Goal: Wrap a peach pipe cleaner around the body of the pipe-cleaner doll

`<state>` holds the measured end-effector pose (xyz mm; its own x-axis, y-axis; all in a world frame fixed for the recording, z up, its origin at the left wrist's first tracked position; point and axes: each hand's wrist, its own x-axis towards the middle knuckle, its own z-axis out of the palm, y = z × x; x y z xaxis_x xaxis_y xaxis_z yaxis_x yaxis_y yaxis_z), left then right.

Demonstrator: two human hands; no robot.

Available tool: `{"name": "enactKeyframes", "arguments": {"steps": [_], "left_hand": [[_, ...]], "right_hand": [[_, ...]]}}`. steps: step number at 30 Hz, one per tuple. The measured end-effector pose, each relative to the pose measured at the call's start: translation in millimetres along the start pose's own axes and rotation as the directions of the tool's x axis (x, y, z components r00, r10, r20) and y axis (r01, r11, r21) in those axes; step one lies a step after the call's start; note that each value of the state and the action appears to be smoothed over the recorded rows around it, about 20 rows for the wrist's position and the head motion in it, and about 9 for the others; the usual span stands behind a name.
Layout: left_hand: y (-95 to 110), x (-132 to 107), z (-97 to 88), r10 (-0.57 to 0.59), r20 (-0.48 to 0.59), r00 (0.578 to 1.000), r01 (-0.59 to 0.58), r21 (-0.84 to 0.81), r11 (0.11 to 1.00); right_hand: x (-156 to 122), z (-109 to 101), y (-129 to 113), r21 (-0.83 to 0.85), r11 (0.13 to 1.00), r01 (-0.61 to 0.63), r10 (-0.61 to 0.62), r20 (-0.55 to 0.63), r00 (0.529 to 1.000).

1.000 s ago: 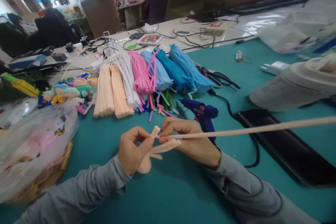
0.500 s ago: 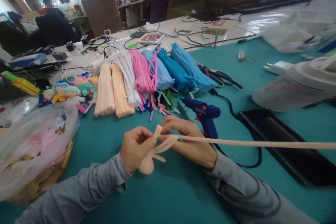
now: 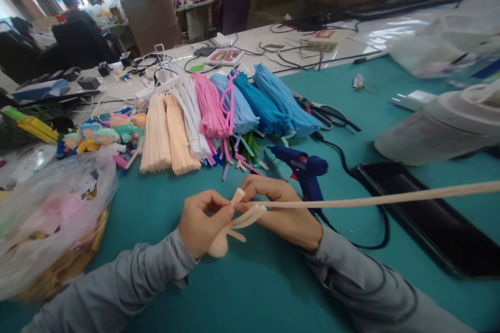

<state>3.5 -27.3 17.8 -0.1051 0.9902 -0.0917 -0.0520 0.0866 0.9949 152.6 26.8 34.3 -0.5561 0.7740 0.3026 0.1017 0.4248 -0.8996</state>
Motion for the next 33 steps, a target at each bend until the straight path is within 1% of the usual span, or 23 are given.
{"name": "enactKeyframes", "arguments": {"steps": [4, 7, 10, 12, 15, 19, 23, 26, 29, 33], "left_hand": [[-0.4, -0.6, -1.4, 0.038, 0.034, 0.999, -0.040, 0.051, 0.998], [-0.8, 0.0, -2.7, 0.012, 0.057, 0.998, -0.014, 0.022, 1.000], [-1.9, 1.9, -2.8, -0.025, 0.044, 0.999, 0.026, -0.014, 1.000], [-3.4, 3.0, -2.5, -0.028, 0.028, 0.999, 0.029, -0.019, 0.999], [-6.0, 3.5, -2.0, 0.016, 0.005, 1.000, -0.016, 0.022, 1.000], [-7.4, 1.6, -1.8, 0.119, -0.003, 0.993, -0.118, 0.113, 0.986], [-5.6, 0.0, -1.8, 0.195, 0.015, 0.981, -0.195, 0.176, 0.965], [-5.3, -0.1, -2.1, 0.223, 0.041, 0.974, -0.227, 0.196, 0.954], [-6.0, 0.0, -2.4, 0.213, 0.052, 0.976, -0.219, 0.192, 0.957], [-4.3, 1.3, -2.7, 0.130, 0.015, 0.991, -0.130, 0.126, 0.983]], "right_hand": [[-0.6, 0.9, -1.7, 0.023, 0.999, -0.024, 0.025, -0.038, 0.999], [-0.6, 1.8, -2.3, 0.027, 0.999, -0.039, 0.041, -0.050, 0.998], [-0.2, 2.0, -1.8, 0.031, 0.998, -0.059, 0.061, -0.055, 0.997], [-0.2, 1.8, -0.8, 0.038, 0.997, -0.067, 0.069, -0.045, 0.997], [-0.8, 1.0, 0.8, 0.046, 0.998, -0.046, 0.048, -0.026, 0.999], [-0.7, 0.9, 2.2, 0.039, 0.999, -0.002, 0.002, -0.006, 1.000], [-0.9, 2.7, 2.8, 0.019, 1.000, 0.000, 0.000, -0.007, 1.000], [-1.8, 4.0, 2.2, 0.007, 1.000, 0.021, -0.021, -0.020, 1.000], [-1.4, 3.7, 0.1, 0.005, 1.000, 0.015, -0.014, -0.023, 1.000], [0.5, 2.0, -3.8, -0.009, 0.996, -0.088, 0.088, -0.007, 0.996]]}}
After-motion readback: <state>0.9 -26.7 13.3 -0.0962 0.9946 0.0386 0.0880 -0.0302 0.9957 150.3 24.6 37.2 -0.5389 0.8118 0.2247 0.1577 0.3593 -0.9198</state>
